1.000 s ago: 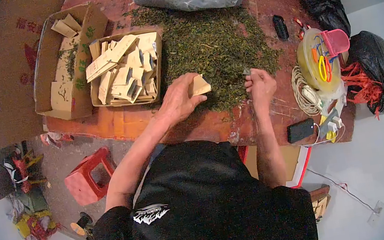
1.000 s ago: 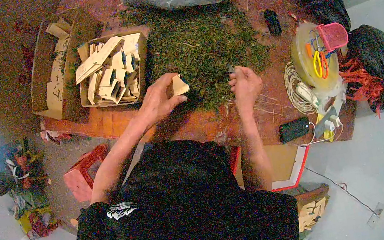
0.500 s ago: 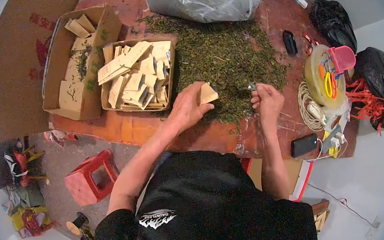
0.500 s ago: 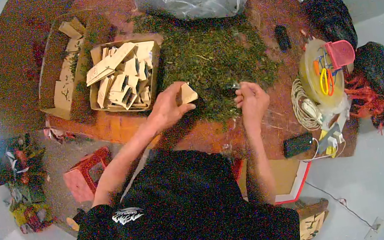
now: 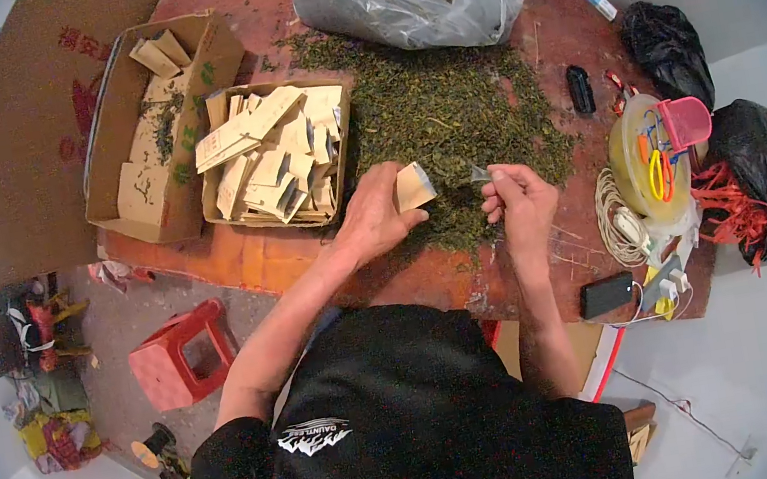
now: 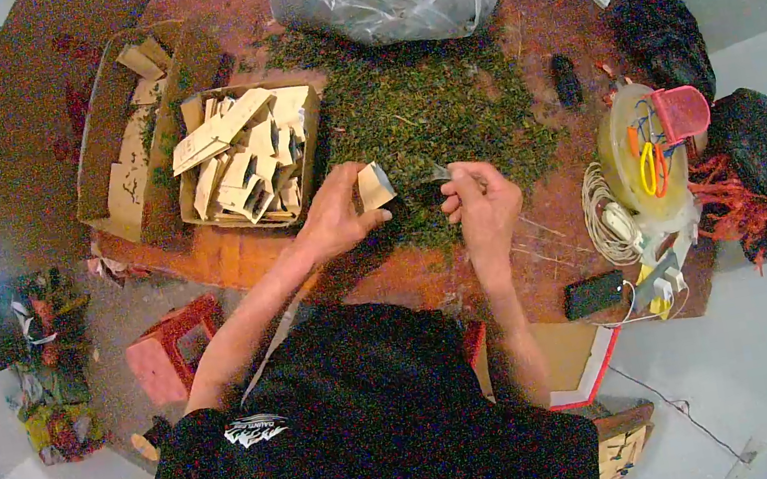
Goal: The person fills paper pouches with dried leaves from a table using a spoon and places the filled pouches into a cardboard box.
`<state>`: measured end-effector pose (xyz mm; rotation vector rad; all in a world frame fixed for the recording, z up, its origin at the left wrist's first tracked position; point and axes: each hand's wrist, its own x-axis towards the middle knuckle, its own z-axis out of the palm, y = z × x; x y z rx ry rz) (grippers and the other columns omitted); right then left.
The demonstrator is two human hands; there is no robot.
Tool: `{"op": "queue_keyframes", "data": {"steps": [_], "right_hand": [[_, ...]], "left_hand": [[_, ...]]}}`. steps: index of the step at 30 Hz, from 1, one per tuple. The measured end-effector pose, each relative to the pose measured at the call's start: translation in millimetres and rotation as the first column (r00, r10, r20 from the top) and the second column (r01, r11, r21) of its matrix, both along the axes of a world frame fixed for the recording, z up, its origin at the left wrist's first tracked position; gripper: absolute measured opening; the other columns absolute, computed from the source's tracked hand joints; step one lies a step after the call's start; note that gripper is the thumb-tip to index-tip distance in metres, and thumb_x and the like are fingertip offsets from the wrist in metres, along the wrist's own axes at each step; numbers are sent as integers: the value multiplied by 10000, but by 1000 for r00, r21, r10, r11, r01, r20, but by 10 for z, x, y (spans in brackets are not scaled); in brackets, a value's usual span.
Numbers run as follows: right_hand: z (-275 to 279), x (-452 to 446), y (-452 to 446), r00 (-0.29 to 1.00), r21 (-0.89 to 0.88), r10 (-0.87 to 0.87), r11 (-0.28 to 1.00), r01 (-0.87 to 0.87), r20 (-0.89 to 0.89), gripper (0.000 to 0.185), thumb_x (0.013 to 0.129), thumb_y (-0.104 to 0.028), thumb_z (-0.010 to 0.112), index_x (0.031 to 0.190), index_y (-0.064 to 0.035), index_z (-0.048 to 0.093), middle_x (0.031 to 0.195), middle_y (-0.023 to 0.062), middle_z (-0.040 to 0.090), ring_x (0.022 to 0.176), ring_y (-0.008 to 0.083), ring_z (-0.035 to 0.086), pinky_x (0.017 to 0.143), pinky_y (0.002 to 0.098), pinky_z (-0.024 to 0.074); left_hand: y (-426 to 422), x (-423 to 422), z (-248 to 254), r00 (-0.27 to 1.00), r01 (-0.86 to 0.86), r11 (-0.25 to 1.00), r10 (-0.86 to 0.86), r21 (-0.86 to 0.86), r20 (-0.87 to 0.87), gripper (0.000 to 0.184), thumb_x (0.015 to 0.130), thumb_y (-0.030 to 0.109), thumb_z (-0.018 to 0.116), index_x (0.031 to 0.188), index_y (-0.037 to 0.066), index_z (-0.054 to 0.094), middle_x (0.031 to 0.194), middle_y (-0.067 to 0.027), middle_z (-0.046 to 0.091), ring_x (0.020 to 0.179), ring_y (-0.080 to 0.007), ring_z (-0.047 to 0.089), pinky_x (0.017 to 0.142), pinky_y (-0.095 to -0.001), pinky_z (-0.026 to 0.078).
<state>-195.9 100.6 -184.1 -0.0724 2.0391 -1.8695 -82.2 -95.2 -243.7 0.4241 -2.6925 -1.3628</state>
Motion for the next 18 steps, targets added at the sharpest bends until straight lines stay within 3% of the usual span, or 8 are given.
{"op": "queue_keyframes", "data": {"steps": [5,11,18], "right_hand": [[-10,1,11,999,-9,33,999,-33,-17,198,1007,-151,665,1085,17,737,802,101,724,602,102,638,505,238,495],[82,70,-71,998,17,64,998,-64,-11,185,1006,-134,654,1071,17,739,807,97,726,604,96,637,503,235,495],[101,135,-136,993,85,114,990,-110,-42,184,1005,-115,648,1091,23,734,808,79,721,609,92,638,511,237,492]], "left_hand": [[22,16,-23,1000,-14,999,14,-28,-8,675,753,242,869,1279,1,523,1137,-220,588,1108,-422,585,975,-486,483],[25,8,-27,1000,-6,1000,6,-10,-19,596,779,179,788,1258,-34,504,1144,-251,570,1129,-439,550,990,-508,457],[51,33,-71,999,-31,998,29,-50,-32,699,760,206,839,1331,-8,498,1179,-240,582,1155,-436,566,1021,-490,468]]}}
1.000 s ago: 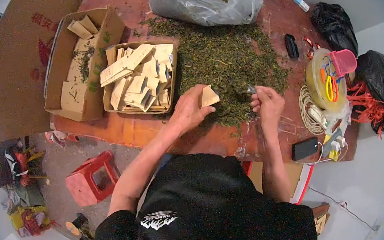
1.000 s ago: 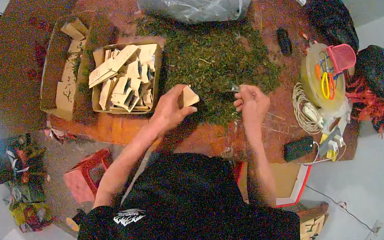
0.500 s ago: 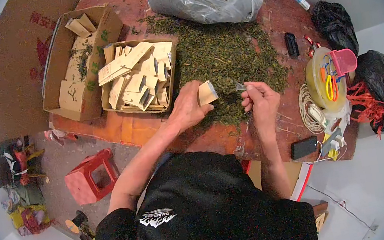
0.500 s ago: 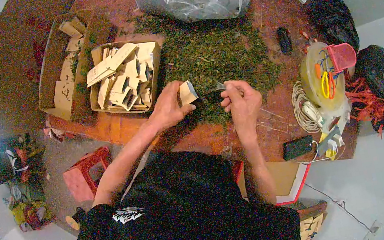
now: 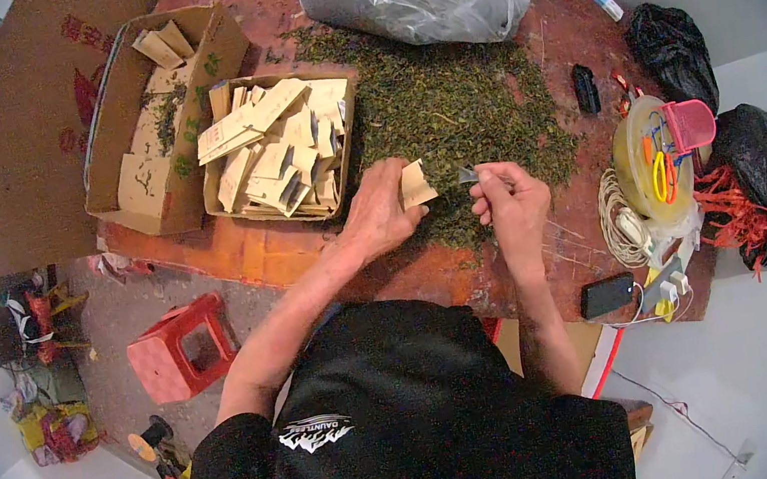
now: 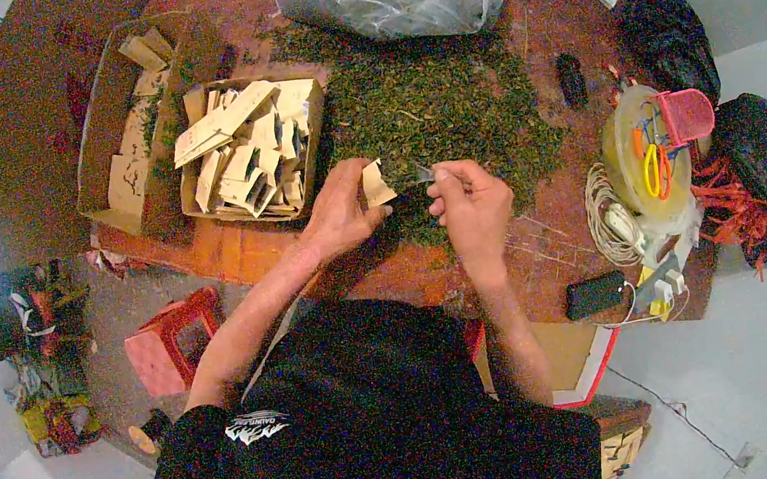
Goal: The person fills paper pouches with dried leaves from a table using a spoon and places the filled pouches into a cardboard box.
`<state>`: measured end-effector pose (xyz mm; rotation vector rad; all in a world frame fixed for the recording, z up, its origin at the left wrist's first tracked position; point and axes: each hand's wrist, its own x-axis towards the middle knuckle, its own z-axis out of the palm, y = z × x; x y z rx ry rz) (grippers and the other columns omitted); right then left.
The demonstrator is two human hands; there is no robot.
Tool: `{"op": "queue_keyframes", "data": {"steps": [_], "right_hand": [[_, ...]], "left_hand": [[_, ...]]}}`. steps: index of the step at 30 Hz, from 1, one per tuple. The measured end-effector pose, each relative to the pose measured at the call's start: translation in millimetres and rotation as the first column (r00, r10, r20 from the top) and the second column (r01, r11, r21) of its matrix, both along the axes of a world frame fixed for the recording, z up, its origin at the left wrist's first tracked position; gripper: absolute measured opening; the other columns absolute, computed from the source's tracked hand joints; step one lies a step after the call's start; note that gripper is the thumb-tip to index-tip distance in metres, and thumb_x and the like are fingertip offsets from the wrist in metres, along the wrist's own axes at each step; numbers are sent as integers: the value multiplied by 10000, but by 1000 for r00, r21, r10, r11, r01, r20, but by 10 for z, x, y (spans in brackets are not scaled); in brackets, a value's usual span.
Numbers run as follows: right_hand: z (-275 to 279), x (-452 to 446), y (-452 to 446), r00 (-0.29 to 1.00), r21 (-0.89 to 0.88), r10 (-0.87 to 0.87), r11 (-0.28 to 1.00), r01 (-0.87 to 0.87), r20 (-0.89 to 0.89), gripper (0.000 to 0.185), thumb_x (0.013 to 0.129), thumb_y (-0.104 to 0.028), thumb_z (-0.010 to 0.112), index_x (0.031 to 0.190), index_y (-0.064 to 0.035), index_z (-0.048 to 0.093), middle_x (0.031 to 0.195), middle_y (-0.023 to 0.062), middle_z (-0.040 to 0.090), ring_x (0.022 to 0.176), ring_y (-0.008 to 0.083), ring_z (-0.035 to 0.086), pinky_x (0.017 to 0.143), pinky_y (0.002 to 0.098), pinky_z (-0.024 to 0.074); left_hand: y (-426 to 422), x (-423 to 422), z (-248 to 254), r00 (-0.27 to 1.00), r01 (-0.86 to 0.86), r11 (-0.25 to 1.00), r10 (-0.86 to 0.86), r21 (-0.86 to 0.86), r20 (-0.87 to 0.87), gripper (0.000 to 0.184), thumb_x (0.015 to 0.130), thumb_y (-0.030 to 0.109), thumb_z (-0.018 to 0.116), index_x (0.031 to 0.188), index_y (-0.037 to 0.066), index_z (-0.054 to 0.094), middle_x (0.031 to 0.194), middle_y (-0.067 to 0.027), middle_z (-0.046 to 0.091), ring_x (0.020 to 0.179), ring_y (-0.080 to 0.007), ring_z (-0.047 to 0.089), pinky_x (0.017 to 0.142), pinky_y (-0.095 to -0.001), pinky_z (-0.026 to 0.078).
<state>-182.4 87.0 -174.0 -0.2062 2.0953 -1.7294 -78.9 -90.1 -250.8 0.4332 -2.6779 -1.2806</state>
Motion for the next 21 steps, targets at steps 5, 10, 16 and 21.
{"op": "queue_keyframes", "data": {"steps": [5,10,16,21], "right_hand": [[-27,44,-60,989,157,50,987,-28,-139,153,979,-111,667,1046,-11,762,754,82,747,629,106,701,532,273,533],[-37,87,-116,920,233,159,969,-77,-359,125,951,-86,679,1011,-9,757,772,154,744,673,228,741,606,351,568],[-36,177,-165,706,302,300,945,-128,-641,148,934,-18,675,1067,-6,737,813,150,710,677,259,702,605,367,545],[-31,215,-158,602,338,355,930,-147,-715,207,909,-18,683,1111,-34,726,821,157,650,689,361,666,596,438,541]], "left_hand": [[39,5,10,998,9,999,-11,-35,-54,650,777,170,805,1319,-16,497,1167,-245,586,1143,-440,563,1007,-498,466],[41,4,41,997,23,999,-25,-22,-73,611,785,130,759,1312,-20,490,1139,-248,586,1114,-447,570,975,-510,470],[67,0,29,997,-51,995,55,88,-47,617,810,95,721,1331,-27,414,1089,-261,572,1064,-458,583,932,-509,482],[100,45,15,997,-55,993,61,100,-55,609,837,85,723,1332,-28,386,1128,-269,552,1065,-460,576,929,-495,486]]}}
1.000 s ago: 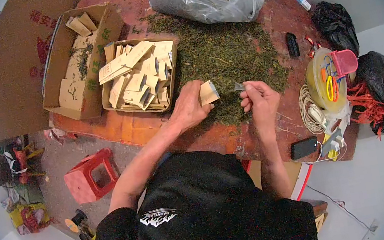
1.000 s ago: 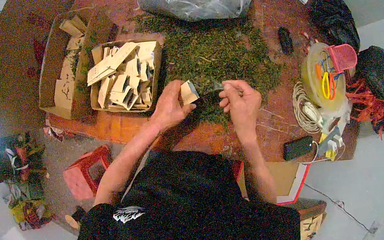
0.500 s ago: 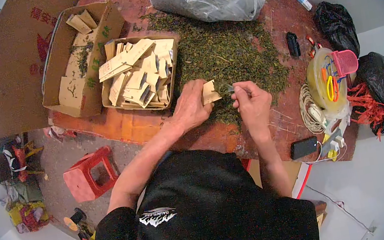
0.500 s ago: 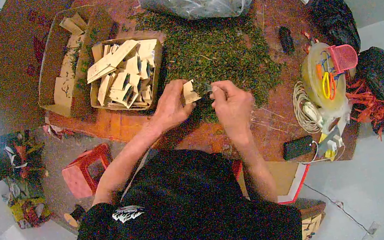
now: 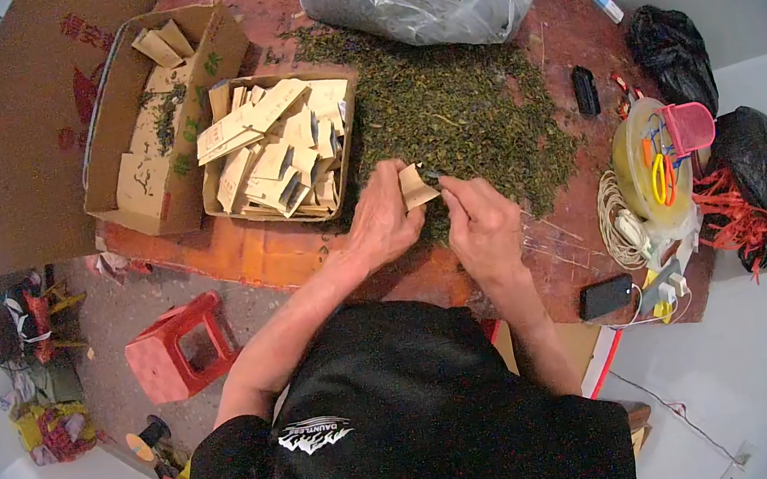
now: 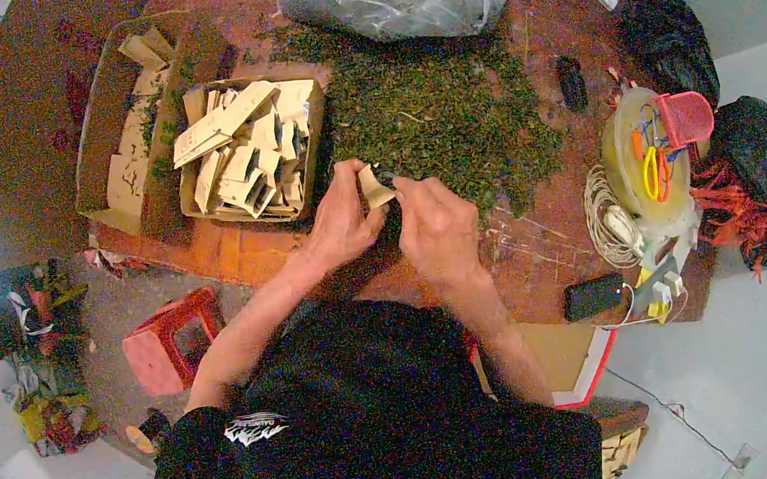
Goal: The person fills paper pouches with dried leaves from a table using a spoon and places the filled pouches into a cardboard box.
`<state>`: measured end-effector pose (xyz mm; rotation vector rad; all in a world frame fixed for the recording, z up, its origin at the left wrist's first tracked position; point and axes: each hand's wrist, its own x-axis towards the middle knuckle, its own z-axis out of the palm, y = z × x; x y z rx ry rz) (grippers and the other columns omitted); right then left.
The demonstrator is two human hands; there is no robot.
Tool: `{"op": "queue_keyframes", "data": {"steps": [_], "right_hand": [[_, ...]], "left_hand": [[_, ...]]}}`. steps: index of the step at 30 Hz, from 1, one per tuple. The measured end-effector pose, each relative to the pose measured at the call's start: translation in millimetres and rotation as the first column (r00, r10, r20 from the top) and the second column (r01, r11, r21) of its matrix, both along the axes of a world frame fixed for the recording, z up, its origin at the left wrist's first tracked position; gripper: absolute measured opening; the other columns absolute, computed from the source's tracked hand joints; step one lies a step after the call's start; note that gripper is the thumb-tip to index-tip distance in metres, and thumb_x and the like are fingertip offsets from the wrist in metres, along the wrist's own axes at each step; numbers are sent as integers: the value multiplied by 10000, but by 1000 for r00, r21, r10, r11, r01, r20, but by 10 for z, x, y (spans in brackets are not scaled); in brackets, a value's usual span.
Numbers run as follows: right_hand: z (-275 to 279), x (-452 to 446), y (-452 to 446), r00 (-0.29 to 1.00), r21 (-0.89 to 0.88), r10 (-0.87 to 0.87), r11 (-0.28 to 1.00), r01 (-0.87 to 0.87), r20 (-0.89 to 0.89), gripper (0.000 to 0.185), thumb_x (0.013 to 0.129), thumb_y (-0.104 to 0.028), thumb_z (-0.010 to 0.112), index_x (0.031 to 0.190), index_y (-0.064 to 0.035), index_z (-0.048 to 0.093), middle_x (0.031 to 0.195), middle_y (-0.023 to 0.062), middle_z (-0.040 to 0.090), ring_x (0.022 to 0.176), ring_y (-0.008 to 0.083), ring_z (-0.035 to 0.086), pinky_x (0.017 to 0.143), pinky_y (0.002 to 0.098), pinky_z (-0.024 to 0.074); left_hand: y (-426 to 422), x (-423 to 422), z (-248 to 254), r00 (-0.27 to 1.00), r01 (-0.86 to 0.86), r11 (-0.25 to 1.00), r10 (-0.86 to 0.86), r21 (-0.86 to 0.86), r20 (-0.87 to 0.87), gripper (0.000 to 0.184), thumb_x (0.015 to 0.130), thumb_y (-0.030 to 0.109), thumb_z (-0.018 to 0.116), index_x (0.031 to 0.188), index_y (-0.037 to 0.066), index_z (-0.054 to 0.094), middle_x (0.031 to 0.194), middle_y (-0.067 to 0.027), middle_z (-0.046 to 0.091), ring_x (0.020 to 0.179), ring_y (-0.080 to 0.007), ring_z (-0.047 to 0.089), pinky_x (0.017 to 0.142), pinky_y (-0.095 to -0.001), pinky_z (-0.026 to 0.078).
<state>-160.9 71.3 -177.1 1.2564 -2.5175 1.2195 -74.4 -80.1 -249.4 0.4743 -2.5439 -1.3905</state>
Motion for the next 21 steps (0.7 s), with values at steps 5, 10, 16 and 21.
{"op": "queue_keyframes", "data": {"steps": [5,10,16,21], "right_hand": [[72,18,31,996,37,27,999,-24,-80,287,835,29,678,1110,-37,729,839,130,640,705,329,667,602,436,548],[57,-12,93,988,68,42,997,-32,-149,353,780,43,682,1120,-39,732,858,116,648,728,310,678,615,426,559],[99,-1,183,989,-38,-19,999,14,-149,259,876,76,688,1114,-11,741,849,153,679,709,303,687,625,389,535],[52,-95,391,980,-38,-187,982,185,-67,213,896,60,691,1097,8,739,853,160,687,708,283,692,629,371,534]], "left_hand": [[8,-35,151,975,3,991,-33,-135,-218,489,795,18,694,1214,-35,449,1150,-275,540,1069,-475,540,930,-532,458],[13,-30,106,981,8,993,-32,-122,-192,569,769,59,766,1262,-1,488,1206,-228,541,1133,-442,530,984,-492,460],[4,-1,22,989,8,994,-24,-111,-146,617,761,92,819,1290,7,514,1202,-212,566,1142,-433,555,984,-473,477],[9,9,86,997,-5,995,-3,-100,-74,633,756,104,851,1292,21,525,1187,-207,582,1128,-430,582,967,-471,490]]}}
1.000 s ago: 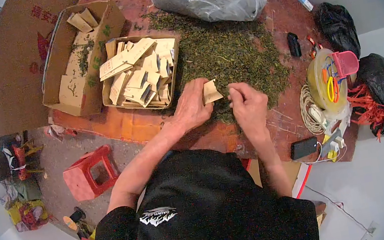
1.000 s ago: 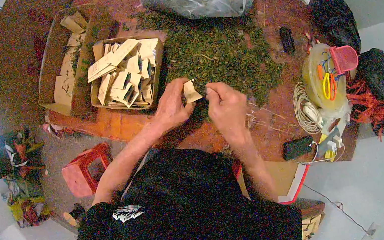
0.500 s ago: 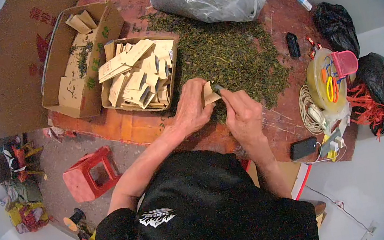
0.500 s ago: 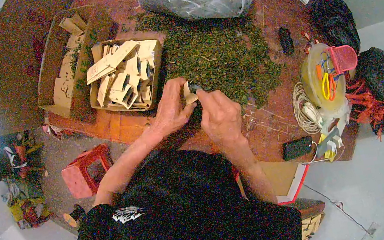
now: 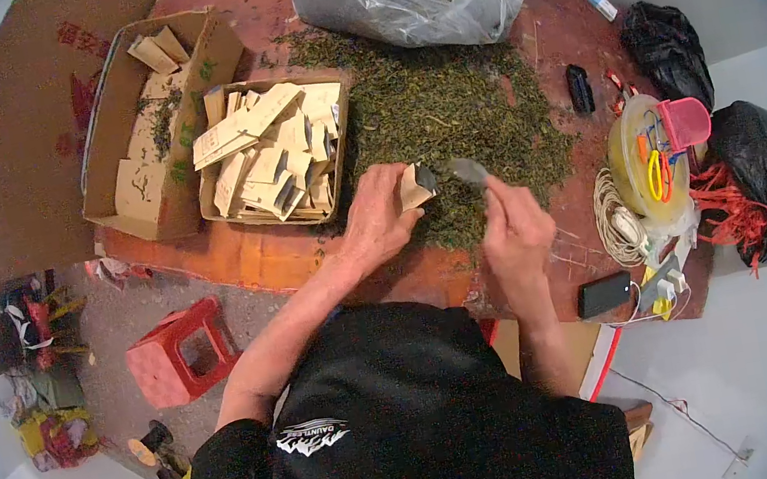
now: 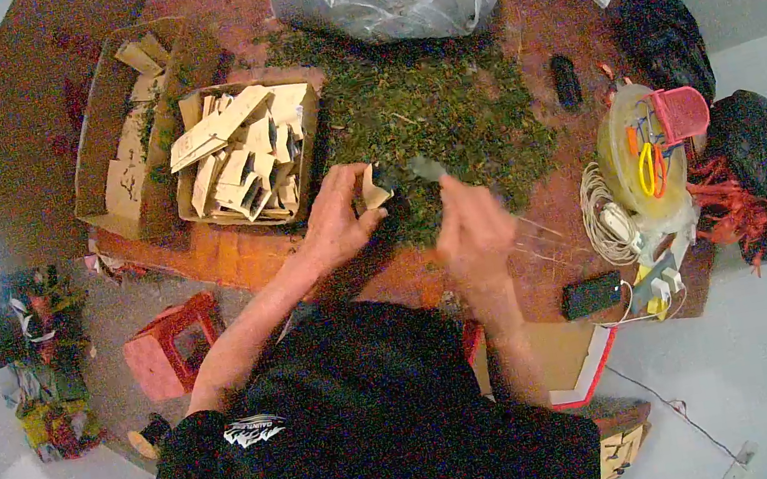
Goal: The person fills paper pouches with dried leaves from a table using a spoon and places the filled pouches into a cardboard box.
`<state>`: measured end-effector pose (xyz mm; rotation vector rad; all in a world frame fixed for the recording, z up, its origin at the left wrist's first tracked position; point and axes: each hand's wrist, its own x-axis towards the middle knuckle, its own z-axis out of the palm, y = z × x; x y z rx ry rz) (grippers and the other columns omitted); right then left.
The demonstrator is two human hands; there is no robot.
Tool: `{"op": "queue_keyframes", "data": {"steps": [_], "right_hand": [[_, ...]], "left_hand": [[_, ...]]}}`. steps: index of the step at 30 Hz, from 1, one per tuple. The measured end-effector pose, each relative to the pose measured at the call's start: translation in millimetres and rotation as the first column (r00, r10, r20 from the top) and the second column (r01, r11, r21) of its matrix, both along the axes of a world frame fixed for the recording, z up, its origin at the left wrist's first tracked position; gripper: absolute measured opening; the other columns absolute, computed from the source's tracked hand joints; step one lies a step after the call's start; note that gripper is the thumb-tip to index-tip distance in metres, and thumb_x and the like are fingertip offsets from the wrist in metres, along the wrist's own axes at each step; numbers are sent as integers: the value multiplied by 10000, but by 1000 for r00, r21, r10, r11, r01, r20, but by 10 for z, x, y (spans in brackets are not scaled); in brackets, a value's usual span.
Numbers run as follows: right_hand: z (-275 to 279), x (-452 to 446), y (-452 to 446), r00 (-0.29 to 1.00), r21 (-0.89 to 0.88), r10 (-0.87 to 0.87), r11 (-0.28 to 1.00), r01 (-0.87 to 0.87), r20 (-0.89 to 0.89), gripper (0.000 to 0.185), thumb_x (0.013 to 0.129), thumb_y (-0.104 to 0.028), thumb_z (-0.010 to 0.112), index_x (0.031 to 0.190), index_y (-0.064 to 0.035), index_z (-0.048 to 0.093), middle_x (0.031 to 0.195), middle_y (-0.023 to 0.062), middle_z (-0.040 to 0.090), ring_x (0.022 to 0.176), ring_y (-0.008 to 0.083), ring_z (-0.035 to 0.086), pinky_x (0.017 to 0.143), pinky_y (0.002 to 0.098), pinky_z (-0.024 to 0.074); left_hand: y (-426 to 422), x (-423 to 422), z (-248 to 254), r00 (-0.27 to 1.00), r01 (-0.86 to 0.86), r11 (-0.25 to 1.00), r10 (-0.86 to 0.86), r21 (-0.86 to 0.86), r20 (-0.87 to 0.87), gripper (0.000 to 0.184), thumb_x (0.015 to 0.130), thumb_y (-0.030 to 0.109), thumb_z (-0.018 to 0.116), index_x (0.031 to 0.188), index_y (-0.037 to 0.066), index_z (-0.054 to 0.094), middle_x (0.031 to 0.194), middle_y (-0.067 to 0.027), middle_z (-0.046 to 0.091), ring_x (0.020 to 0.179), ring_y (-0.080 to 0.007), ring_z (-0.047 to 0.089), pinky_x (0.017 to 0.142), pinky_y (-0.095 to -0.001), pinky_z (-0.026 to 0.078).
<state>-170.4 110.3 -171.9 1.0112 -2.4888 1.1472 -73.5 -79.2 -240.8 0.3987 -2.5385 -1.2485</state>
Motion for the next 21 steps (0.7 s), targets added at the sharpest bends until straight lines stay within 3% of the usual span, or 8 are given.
{"op": "queue_keyframes", "data": {"steps": [5,8,11,14,21], "right_hand": [[-347,-224,219,974,28,-215,976,214,65,177,956,-70,682,1104,-5,755,913,191,746,777,295,731,701,384,558],[-613,-320,427,955,134,-278,955,263,105,173,968,-99,649,1081,-23,756,955,223,743,811,368,733,710,432,564],[-661,-312,433,856,247,-404,909,335,324,189,977,-139,635,1064,-26,760,897,220,752,786,355,743,700,432,569],[-869,-306,384,808,119,-338,939,321,483,271,1024,-194,594,1109,12,748,801,130,750,632,176,706,603,328,541],[-1043,-232,114,871,47,-256,964,261,420,236,1018,-165,606,1068,24,739,768,116,737,618,161,693,587,335,534]], "left_hand": [[26,28,87,999,-9,998,12,67,-37,627,775,130,854,1298,26,525,1172,-209,594,1111,-432,594,957,-473,496],[14,36,92,1000,-26,998,26,59,5,624,781,137,851,1301,24,524,1197,-219,596,1128,-441,598,962,-476,498],[-31,40,-42,1000,-12,1000,12,28,-23,617,791,138,847,1305,26,523,1223,-228,604,1150,-449,603,965,-481,501],[-20,8,6,997,-6,990,-5,141,74,599,807,119,812,1320,1,525,1204,-220,612,1126,-418,606,985,-474,492],[-1,-102,-40,997,12,991,-22,134,78,627,801,139,850,1314,17,511,1159,-228,655,1084,-441,649,930,-473,520]]}}
